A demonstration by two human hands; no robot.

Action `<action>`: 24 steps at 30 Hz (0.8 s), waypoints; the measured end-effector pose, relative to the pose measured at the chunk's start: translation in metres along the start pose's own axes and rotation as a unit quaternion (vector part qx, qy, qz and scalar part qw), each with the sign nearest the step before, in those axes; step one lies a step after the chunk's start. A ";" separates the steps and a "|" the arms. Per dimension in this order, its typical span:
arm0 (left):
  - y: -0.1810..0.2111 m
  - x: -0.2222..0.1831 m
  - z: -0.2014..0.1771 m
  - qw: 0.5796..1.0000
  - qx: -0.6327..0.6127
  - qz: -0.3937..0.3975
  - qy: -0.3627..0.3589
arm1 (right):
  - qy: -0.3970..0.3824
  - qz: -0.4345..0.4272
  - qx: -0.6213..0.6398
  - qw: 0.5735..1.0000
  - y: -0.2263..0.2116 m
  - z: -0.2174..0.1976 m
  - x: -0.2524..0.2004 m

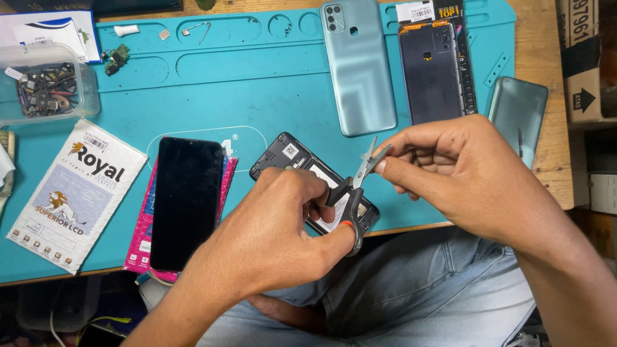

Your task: Applying thin strips of double-sided adhesive tape to the internal frame of a mobile phone during repair.

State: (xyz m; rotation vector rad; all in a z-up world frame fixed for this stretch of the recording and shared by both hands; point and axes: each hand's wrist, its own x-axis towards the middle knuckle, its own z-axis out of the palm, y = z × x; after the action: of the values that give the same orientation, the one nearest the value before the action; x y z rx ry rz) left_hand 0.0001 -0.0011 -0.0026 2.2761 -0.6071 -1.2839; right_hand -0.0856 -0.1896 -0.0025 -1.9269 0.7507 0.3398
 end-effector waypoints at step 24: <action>-0.016 -0.002 0.015 0.996 -0.012 0.055 0.076 | 0.064 0.009 0.056 0.996 -0.001 0.004 -0.008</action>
State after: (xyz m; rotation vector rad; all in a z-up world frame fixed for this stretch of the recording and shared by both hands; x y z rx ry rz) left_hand -0.0119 0.0106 -0.0178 2.2611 -0.6490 -1.0501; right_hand -0.0908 -0.1829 0.0014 -1.8493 0.8539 0.1813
